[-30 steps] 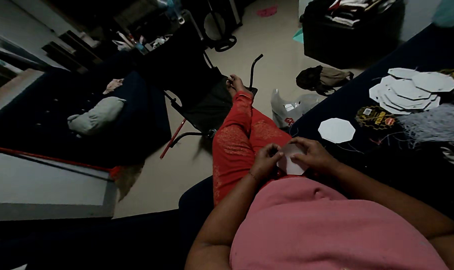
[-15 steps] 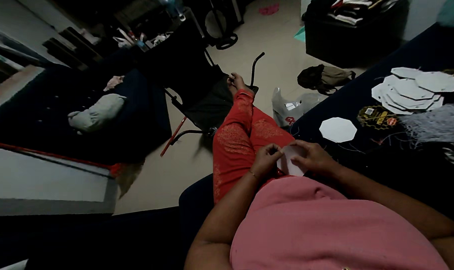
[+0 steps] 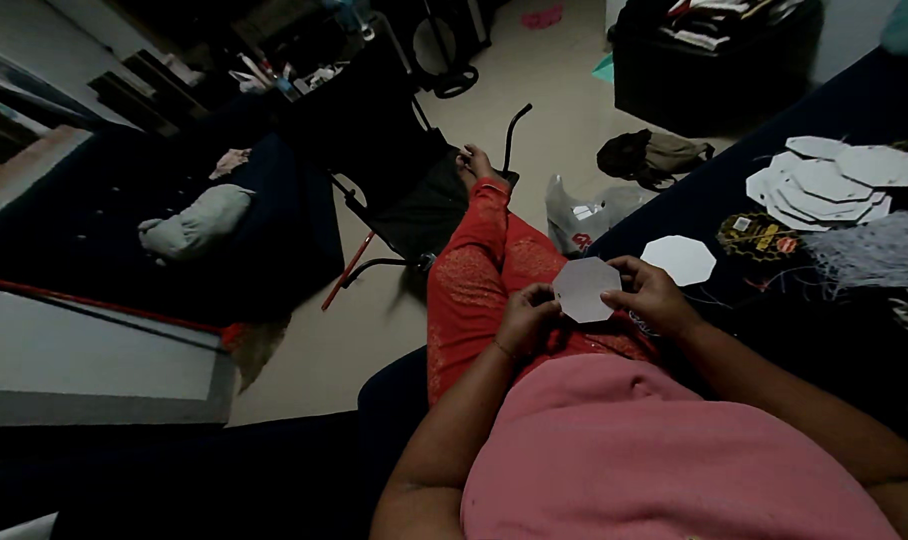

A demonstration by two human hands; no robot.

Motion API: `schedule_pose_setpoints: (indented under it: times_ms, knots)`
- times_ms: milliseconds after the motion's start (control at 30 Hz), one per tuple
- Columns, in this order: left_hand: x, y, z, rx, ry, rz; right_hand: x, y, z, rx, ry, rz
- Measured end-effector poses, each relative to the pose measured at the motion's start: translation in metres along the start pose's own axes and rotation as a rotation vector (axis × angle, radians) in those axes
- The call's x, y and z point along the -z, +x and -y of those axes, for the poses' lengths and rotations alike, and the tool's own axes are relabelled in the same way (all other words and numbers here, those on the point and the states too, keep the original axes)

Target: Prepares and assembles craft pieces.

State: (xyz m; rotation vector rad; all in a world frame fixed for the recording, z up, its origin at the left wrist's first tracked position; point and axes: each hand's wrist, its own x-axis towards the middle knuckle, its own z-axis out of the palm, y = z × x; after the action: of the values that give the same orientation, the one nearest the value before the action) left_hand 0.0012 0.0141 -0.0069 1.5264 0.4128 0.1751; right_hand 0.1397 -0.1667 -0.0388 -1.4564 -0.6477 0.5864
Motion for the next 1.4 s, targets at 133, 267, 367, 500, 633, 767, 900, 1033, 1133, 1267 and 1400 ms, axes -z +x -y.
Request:
schedule_pose_setpoints:
  times_ms: [133, 267, 367, 500, 633, 767, 900, 1033, 1133, 1267, 1400]
  knots:
    - [-0.001, 0.002, 0.002, -0.045, 0.13, 0.055, 0.0, -0.001, -0.001, 0.062, -0.149, 0.077]
    - [-0.009, 0.006, 0.001, -0.126, 0.254, 0.055, -0.009, -0.004, 0.006, 0.084, -0.259, 0.187]
    - [-0.013, 0.006, -0.002, -0.11, 0.33, 0.012, -0.013, -0.004, 0.009, 0.054, -0.235, 0.168]
    - [-0.014, 0.006, -0.002, -0.056, 0.241, -0.005, -0.013, -0.005, 0.003, 0.039, -0.125, 0.109]
    - [-0.012, 0.007, 0.003, -0.034, 0.2, -0.022, -0.014, -0.006, 0.004, 0.011, -0.101, 0.084]
    - [-0.013, 0.007, 0.002, -0.033, 0.188, -0.025, -0.013, -0.007, 0.005, 0.018, -0.117, 0.085]
    - [-0.013, 0.007, 0.001, -0.029, 0.177, -0.021, -0.014, -0.009, 0.008, -0.014, -0.112, 0.087]
    - [-0.013, 0.006, 0.001, -0.073, 0.246, -0.002, -0.014, -0.008, 0.009, -0.007, -0.166, 0.058]
    - [-0.014, 0.004, -0.002, -0.067, 0.277, 0.005, -0.014, -0.01, 0.012, -0.058, -0.158, 0.06]
    - [-0.013, 0.004, -0.003, -0.029, 0.284, -0.001, -0.013, -0.01, 0.011, -0.061, -0.159, 0.079]
    - [-0.009, 0.005, -0.001, 0.0, 0.291, -0.013, -0.01, -0.011, 0.006, 0.003, -0.191, 0.074]
